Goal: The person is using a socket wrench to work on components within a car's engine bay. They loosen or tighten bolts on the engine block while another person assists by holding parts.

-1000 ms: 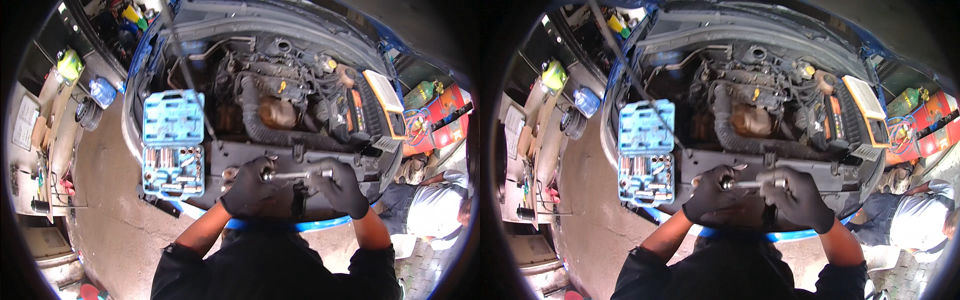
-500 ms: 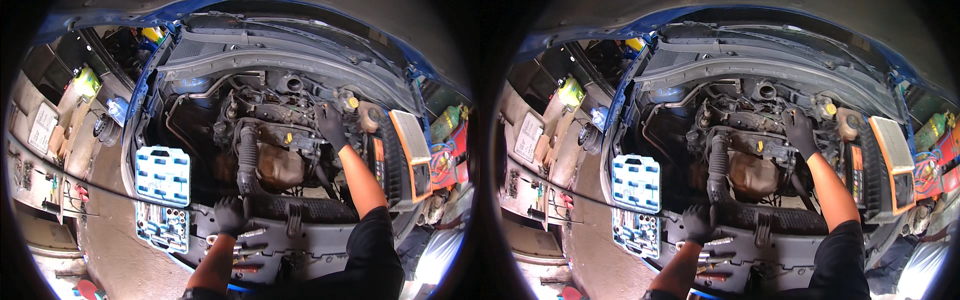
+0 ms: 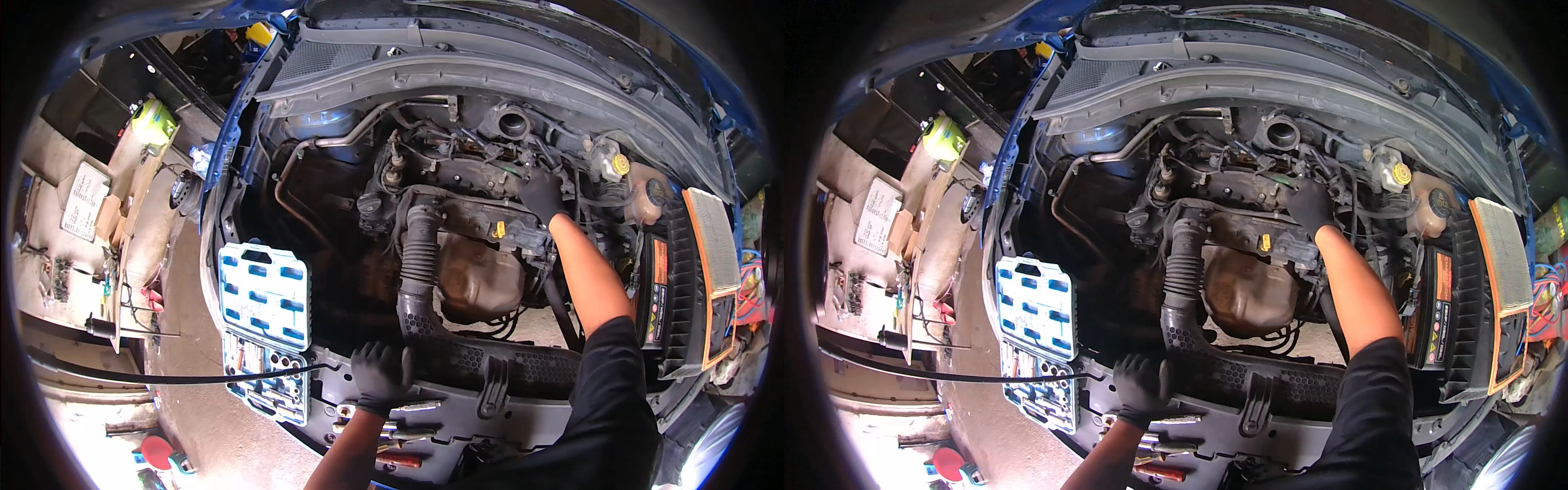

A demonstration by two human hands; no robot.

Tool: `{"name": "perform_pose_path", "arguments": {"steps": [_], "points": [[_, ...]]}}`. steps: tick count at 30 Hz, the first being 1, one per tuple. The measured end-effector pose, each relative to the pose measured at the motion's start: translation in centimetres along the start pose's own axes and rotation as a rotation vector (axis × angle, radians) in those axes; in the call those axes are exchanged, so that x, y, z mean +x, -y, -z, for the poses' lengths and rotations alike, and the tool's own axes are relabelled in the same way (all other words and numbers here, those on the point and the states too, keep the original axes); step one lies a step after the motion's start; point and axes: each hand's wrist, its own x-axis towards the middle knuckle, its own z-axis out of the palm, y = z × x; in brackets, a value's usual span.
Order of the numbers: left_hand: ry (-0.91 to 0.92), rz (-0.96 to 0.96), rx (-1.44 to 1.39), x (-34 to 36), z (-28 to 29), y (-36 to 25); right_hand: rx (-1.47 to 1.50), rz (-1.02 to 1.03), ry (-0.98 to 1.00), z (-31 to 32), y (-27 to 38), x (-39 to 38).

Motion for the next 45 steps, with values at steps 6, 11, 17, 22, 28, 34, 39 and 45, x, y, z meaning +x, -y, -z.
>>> {"name": "perform_pose_path", "arguments": {"steps": [6,11,17,22,28,34,39,45], "points": [[0.027,0.029,0.022,-0.3,0.5,0.0,-0.273,-0.006,0.229,1.2,3.9,0.9],[-0.008,-0.012,0.000,0.0,0.0,-0.2,-0.509,0.175,0.506,1.3,2.3,4.6],[0.010,0.020,0.014,-0.4,0.5,0.0,-0.543,0.474,0.577,2.5,2.9,4.8],[0.022,0.034,0.001,-0.3,0.5,-0.1,-0.543,0.617,0.582,2.4,1.7,5.6],[0.034,0.032,0.003,-0.4,0.5,-0.4,-0.412,0.477,0.542,2.3,1.4,5.2],[0.012,0.033,-0.071,0.2,0.5,-1.1,-0.074,0.398,-0.053,2.0,-0.7,-2.6],[0.114,0.101,-0.019,-1.4,1.4,0.2,0.226,0.563,0.125,10.2,5.2,-19.8],[-0.117,0.083,-0.058,-2.4,-0.4,1.0,0.153,0.454,0.078,19.9,7.4,-38.8]]}}
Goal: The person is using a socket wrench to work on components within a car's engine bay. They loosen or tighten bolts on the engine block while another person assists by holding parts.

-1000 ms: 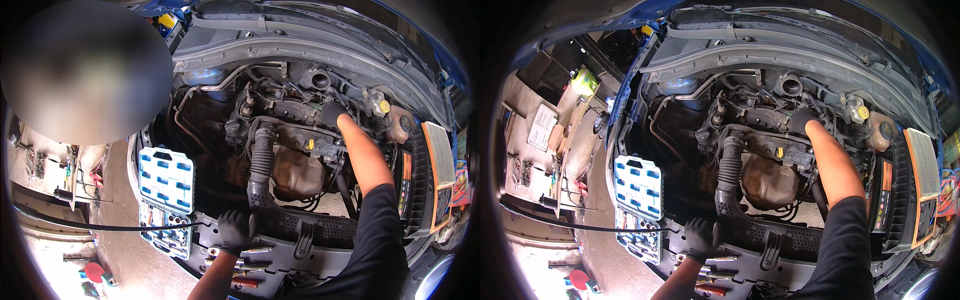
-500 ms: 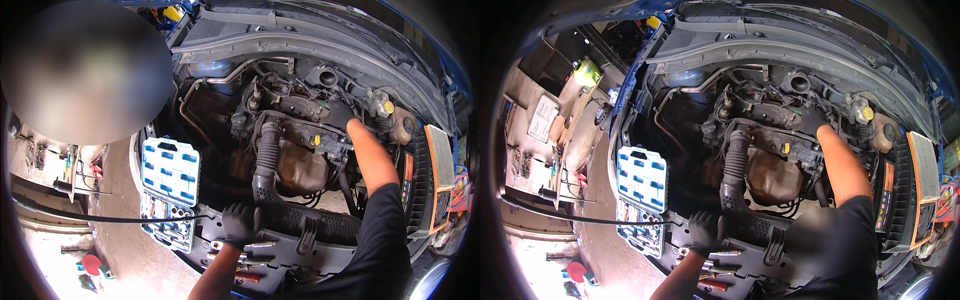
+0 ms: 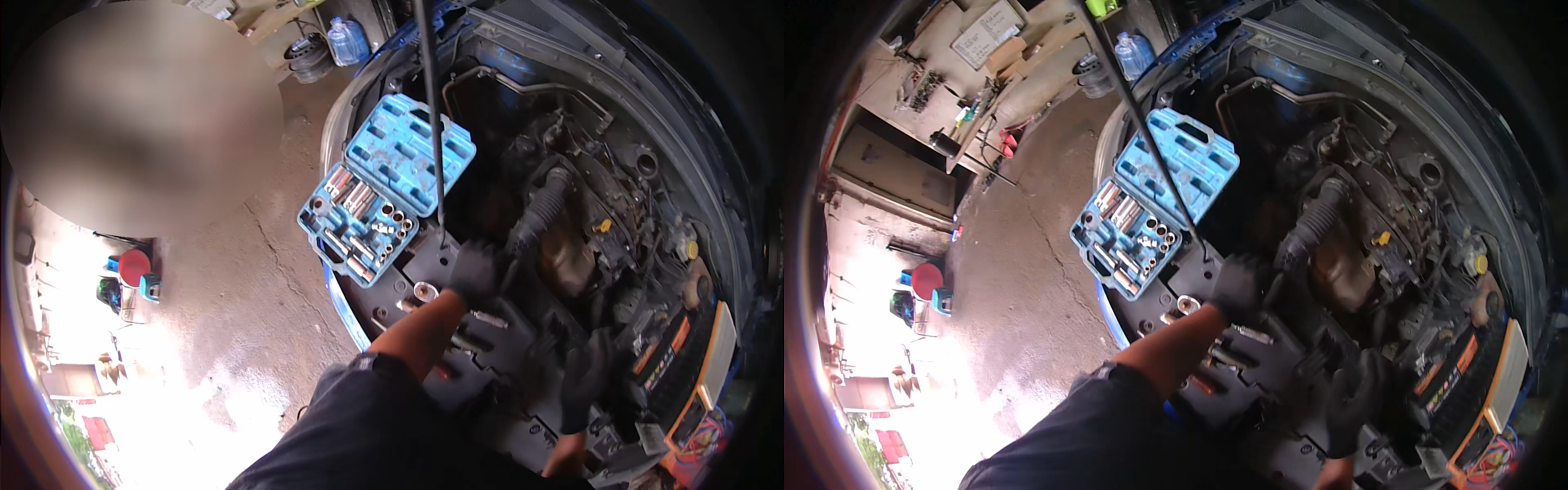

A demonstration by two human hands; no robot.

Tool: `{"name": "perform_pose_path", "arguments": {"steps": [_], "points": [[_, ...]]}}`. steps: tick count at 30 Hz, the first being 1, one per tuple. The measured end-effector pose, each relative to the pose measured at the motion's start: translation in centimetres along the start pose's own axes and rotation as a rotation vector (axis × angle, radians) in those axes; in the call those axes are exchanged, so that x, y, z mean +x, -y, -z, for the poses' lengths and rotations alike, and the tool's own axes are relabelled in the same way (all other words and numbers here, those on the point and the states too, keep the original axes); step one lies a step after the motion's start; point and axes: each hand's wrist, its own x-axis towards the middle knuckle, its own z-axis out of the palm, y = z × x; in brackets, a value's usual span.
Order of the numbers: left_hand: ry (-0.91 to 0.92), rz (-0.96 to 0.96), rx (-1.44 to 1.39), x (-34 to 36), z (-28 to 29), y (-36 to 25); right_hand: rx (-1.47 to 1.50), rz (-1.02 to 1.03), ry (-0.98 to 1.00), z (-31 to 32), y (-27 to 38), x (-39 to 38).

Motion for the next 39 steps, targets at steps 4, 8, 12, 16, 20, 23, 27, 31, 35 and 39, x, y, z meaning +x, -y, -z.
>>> {"name": "perform_pose_path", "arguments": {"steps": [4,8,12,16,20,23,27,31,35,39], "points": [[0.095,0.027,0.007,0.3,0.4,-0.1,0.495,-0.384,0.055,-2.4,7.6,-7.6],[0.112,-0.051,-0.159,1.0,1.6,-0.1,0.107,0.202,0.125,-3.8,14.9,-7.9],[-0.054,-0.216,-0.560,-0.6,7.7,2.1,0.307,0.053,0.186,-7.0,20.8,-6.3],[-0.019,-0.306,-0.556,-9.7,17.4,4.7,0.330,-0.076,0.085,-6.4,25.2,-5.7],[-0.013,-0.244,-0.334,-21.5,22.6,12.5,0.192,0.007,0.095,-8.3,24.5,-2.4],[0.052,0.019,-0.438,-23.1,25.7,12.6,0.014,0.134,0.241,-9.9,20.3,-0.4],[-0.001,-0.018,-0.435,-21.7,25.4,15.0,-0.183,0.216,0.182,-10.8,20.4,1.7],[-0.052,-0.015,-0.486,-17.6,26.5,15.3,-0.150,0.254,0.425,-11.2,22.8,3.0],[-0.015,-0.007,-0.507,-17.0,27.1,14.3,-0.247,0.171,0.438,-14.6,21.8,2.5],[0.007,-0.004,-0.521,-18.4,26.7,13.9,-0.183,0.085,0.477,-15.2,23.2,2.9]]}}
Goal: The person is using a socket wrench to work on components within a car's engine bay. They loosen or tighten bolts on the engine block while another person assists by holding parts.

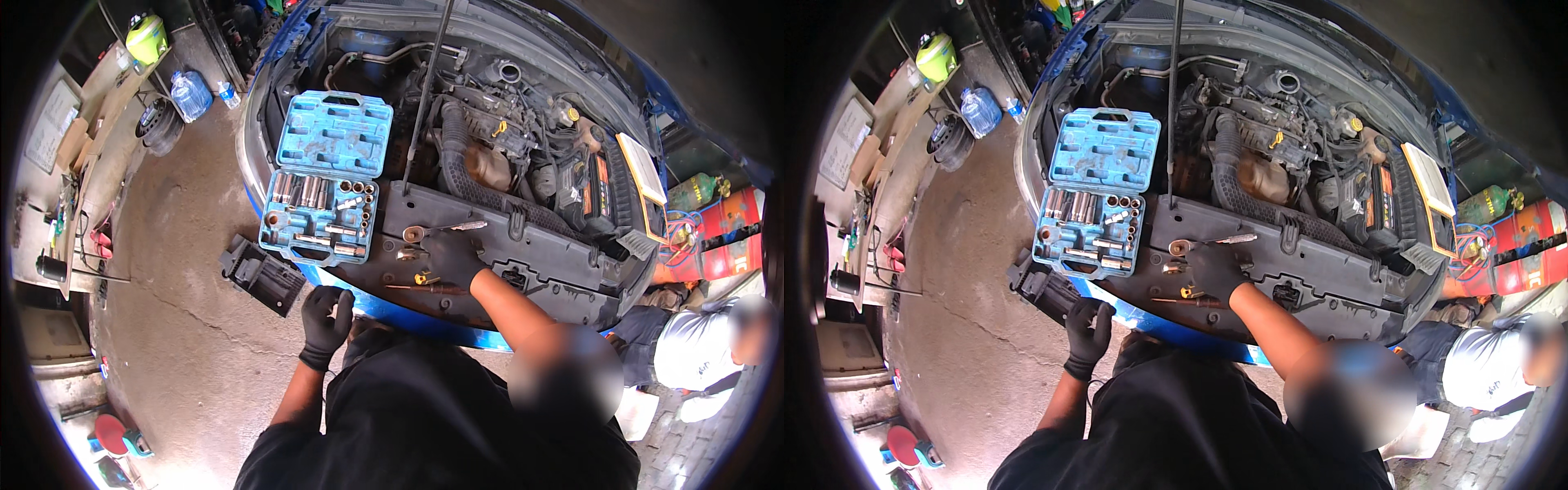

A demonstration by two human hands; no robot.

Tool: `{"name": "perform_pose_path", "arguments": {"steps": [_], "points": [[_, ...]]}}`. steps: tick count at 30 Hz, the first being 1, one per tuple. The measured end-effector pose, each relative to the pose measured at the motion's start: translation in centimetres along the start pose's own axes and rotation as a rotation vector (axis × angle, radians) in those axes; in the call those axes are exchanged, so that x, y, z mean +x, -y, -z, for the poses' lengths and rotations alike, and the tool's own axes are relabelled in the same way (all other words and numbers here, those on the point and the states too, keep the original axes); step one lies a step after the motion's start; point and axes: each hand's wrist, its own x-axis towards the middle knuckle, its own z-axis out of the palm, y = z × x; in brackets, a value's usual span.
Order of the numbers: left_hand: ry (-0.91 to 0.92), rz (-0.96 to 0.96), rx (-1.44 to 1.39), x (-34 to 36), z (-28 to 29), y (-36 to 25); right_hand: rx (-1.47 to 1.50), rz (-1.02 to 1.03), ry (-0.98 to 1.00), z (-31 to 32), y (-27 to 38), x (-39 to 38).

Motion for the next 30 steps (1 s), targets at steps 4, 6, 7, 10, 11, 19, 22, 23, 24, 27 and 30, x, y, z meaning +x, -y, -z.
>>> {"name": "perform_pose_path", "arguments": {"steps": [4,6,7,10,11,19,22,23,24,27,30], "points": [[0.058,0.059,-0.029,-1.9,-1.2,0.1,-0.071,0.091,-0.376,1.0,-1.0,0.9],[0.080,0.052,-0.022,-2.2,-1.9,-0.3,-0.160,0.097,-0.269,0.6,-2.6,0.9],[0.090,0.050,-0.025,-2.0,-2.3,-0.7,-0.203,0.093,-0.221,0.3,-3.4,1.1],[0.134,0.024,-0.010,-1.6,-2.4,-1.5,-0.171,0.150,-0.282,-0.9,-4.6,1.9],[0.141,0.049,-0.004,-1.2,-2.4,-1.9,-0.137,0.150,-0.194,-0.9,-5.3,2.0],[0.104,-0.012,-0.043,1.3,-4.2,-2.4,0.419,0.148,-0.323,4.6,-7.2,-0.5],[0.239,-0.109,-0.111,6.1,-8.7,-4.6,0.955,-0.133,-0.388,5.2,-12.1,-2.4],[0.229,-0.181,-0.118,7.8,-10.6,-4.7,1.113,-0.218,-0.404,5.7,-13.6,-3.0],[0.215,-0.253,-0.122,9.6,-12.8,-4.3,1.271,-0.299,-0.416,6.9,-15.0,-3.3],[0.190,-0.223,0.038,15.1,-19.4,-2.1,1.770,-0.558,-0.499,9.8,-17.9,-2.6],[0.215,-0.148,0.351,19.2,-23.4,-0.3,1.852,-0.662,-0.488,13.2,-21.4,-1.3]]}}
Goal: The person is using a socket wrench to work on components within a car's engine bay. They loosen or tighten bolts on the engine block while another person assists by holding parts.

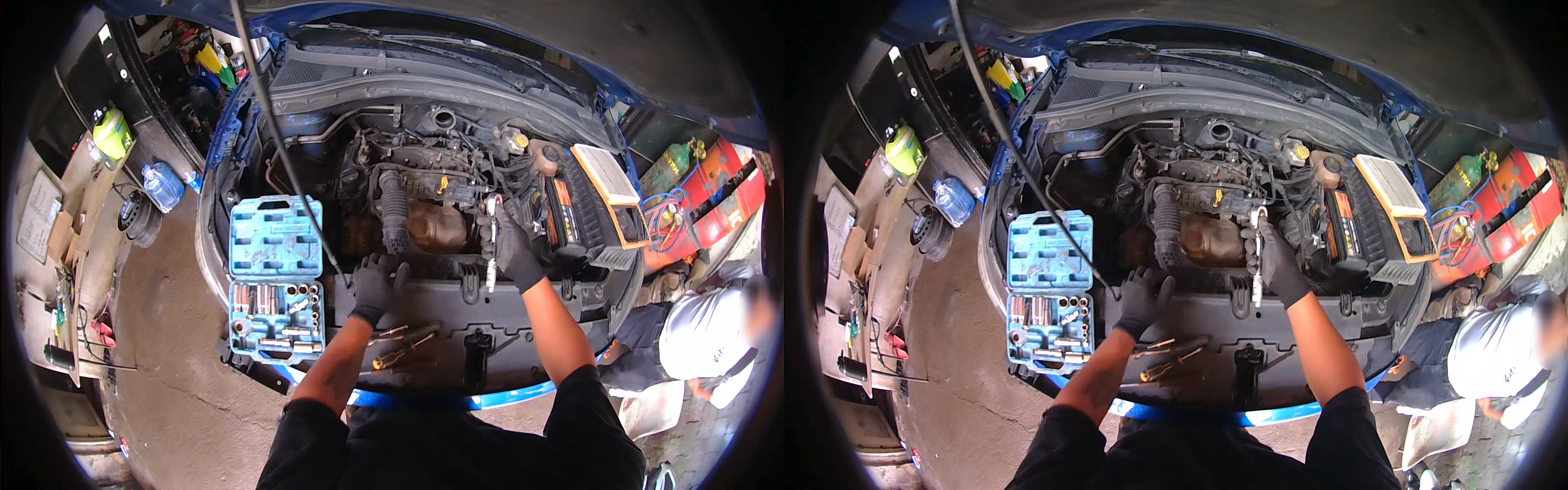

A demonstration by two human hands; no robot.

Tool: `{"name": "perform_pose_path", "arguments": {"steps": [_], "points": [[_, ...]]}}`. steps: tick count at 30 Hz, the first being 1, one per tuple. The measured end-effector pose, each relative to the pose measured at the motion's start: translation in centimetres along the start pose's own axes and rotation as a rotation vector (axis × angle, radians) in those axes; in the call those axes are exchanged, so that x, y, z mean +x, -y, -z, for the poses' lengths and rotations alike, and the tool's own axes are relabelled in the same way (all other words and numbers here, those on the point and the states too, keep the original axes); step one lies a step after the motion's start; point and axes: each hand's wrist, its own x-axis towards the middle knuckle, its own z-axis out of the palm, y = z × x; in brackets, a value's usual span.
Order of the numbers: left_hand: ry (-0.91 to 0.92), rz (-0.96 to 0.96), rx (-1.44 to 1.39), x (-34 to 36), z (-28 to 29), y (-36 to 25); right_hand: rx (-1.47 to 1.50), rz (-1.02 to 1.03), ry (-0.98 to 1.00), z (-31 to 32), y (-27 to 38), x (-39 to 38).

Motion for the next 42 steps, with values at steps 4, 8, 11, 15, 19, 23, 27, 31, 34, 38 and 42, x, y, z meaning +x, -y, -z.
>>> {"name": "perform_pose_path", "arguments": {"steps": [4,8,11,15,19,23,27,31,34,38,42], "points": [[0.074,0.061,0.163,2.0,-4.9,2.2,-0.144,-0.086,0.002,4.8,3.3,6.1],[-0.018,0.032,0.078,2.2,-5.3,2.1,-0.149,-0.100,-0.014,6.3,6.0,15.2],[0.029,0.027,0.143,2.3,-5.4,1.4,-0.220,-0.183,-0.029,7.7,6.8,23.1],[0.052,0.034,0.164,2.9,-4.3,0.9,-0.413,-0.134,-0.045,8.8,6.0,31.4],[0.031,0.053,0.161,3.2,-4.3,1.0,-0.563,-0.146,-0.059,7.3,7.3,33.2],[0.028,0.059,0.176,3.2,-4.2,1.2,-0.724,-0.130,0.031,5.5,7.7,33.5],[-0.004,0.034,0.118,3.6,-4.8,1.0,-0.818,-0.002,-0.069,8.0,7.8,35.9],[-0.016,0.039,0.145,3.2,-4.6,1.3,-0.702,-0.037,-0.060,7.7,6.4,38.0],[-0.011,0.057,0.143,3.2,-4.3,1.0,-0.586,0.032,-0.091,8.7,4.8,38.9],[0.040,0.072,0.219,2.7,-4.0,1.2,-0.477,-0.120,-0.233,8.5,1.6,43.3],[-0.072,0.006,0.060,3.4,-5.7,0.9,-0.680,-0.064,-0.470,12.5,1.5,46.1]]}}
